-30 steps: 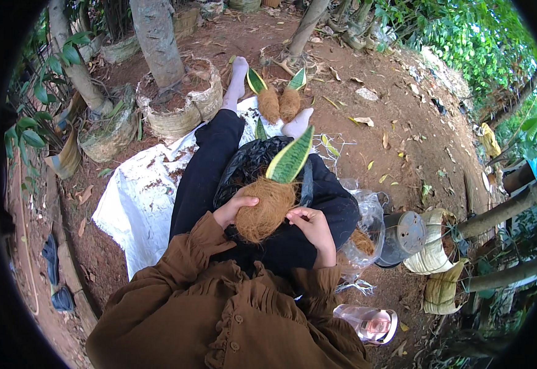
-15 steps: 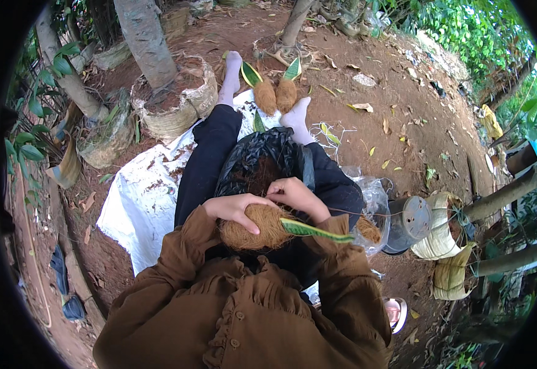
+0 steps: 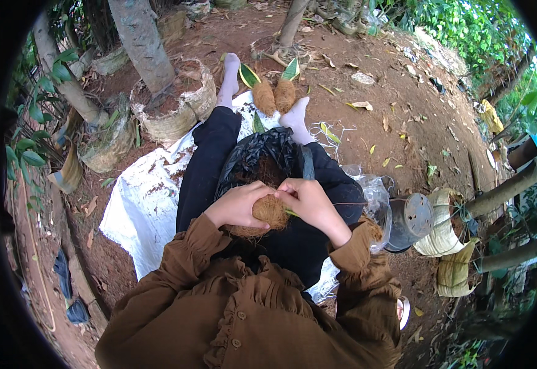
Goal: The person sits on the ground and holds a coconut with a small plant growing from it. They wrap a thin string around the coconut base to secure the plant, then tie and trim the string. The person repeats this process with additional coconuts placed nearby.
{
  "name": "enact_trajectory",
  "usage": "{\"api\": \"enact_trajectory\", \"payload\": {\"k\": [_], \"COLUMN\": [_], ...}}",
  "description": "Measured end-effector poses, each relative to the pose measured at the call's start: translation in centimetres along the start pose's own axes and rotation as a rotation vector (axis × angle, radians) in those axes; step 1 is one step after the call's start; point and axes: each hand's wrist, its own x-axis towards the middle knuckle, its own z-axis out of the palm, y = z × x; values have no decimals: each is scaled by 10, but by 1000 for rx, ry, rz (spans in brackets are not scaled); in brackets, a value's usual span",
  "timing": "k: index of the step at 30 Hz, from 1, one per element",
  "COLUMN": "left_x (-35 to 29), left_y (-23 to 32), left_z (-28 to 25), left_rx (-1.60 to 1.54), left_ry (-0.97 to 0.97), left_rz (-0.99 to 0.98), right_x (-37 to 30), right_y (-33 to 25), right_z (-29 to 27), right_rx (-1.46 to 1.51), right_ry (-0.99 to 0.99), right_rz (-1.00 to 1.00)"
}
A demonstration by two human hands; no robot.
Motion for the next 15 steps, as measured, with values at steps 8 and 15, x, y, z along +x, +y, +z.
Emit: {"api": "enact_trajectory", "payload": {"k": [8, 15], "left_x": [4, 4], "left_y": [-13, -47], "left_z": [5, 19], "left_rx": [-80, -412], "left_ry": [306, 544], "left_rz": [-33, -34], "right_x": [-48, -94], "right_y": [-19, -7], "right_z": [20, -32], "right_rx": [41, 76], "right_ry": [102, -222], "right_rz": [97, 111]}}
